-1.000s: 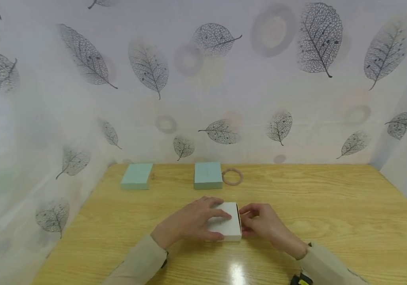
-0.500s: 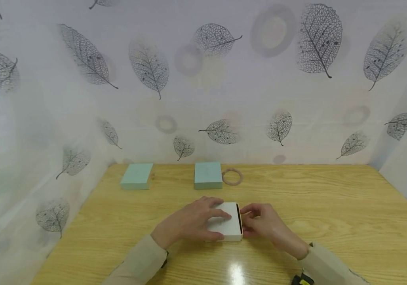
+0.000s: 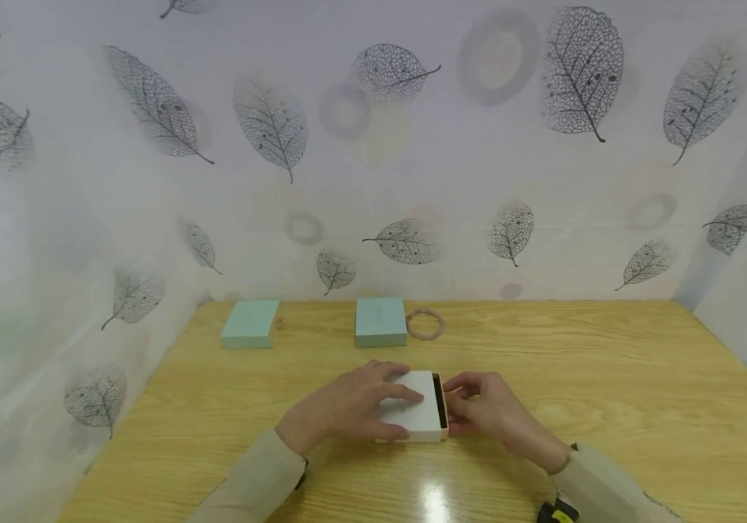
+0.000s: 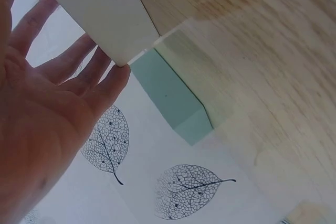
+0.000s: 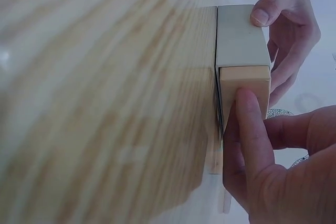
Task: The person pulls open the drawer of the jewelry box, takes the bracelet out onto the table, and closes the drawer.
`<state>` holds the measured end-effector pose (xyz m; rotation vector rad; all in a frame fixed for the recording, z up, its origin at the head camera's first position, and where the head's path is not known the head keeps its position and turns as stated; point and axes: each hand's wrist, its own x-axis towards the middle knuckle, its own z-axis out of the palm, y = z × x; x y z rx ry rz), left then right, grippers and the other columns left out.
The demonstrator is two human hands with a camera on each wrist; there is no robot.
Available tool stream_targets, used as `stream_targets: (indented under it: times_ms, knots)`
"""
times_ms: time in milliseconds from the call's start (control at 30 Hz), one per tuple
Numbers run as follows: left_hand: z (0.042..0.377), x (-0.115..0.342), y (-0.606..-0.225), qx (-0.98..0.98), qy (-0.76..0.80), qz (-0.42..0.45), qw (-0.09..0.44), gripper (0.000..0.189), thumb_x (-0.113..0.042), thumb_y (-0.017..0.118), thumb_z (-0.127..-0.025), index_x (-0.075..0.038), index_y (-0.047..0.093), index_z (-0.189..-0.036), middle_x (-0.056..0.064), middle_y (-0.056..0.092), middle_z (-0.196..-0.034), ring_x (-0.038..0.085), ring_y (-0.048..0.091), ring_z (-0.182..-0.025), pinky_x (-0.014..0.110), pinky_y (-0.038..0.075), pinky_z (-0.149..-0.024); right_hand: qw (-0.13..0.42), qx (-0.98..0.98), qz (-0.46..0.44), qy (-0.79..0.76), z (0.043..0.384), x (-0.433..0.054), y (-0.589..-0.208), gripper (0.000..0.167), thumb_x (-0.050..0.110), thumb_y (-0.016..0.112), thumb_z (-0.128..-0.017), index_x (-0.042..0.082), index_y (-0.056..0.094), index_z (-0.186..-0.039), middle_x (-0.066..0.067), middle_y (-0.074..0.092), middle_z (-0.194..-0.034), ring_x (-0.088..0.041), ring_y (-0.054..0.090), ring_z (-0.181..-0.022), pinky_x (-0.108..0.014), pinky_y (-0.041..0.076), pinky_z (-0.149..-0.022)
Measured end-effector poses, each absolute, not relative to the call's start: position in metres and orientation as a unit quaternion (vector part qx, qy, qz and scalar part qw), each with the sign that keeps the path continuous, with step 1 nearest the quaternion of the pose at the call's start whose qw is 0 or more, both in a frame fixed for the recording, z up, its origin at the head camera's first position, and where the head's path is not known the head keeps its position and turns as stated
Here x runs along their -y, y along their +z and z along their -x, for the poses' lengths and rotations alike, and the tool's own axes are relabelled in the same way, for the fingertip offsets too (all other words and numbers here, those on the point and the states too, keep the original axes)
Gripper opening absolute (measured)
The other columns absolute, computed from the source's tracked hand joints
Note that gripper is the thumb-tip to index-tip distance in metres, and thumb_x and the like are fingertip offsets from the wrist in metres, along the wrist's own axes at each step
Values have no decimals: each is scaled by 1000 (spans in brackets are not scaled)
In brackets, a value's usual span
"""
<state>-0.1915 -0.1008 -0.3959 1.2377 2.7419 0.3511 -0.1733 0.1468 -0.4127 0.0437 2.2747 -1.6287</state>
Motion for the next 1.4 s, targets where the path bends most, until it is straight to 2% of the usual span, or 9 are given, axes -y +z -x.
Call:
stream_targets:
  times_ms: [367, 1400]
  knots:
    - [193, 101, -396, -900, 116, -416, 65, 52, -51, 74, -91, -32, 65, -138, 9, 50, -157, 27, 51, -140, 43, 47, -114, 190, -791, -9, -582, 175, -149, -413, 28, -4, 55, -97, -10, 60, -124, -18, 63, -104, -19, 69, -80, -35, 65, -73]
    - [192, 101, -396, -905, 117, -402, 72, 50, -50, 74, -91, -36, 65, -138, 5, 48, -158, 27, 49, -142, 43, 48, -113, 181, -791, 7, -585, 172, -156, -415, 27, -3, 54, -97, -10, 61, -123, -16, 64, -98, -17, 69, -76, -33, 64, -70]
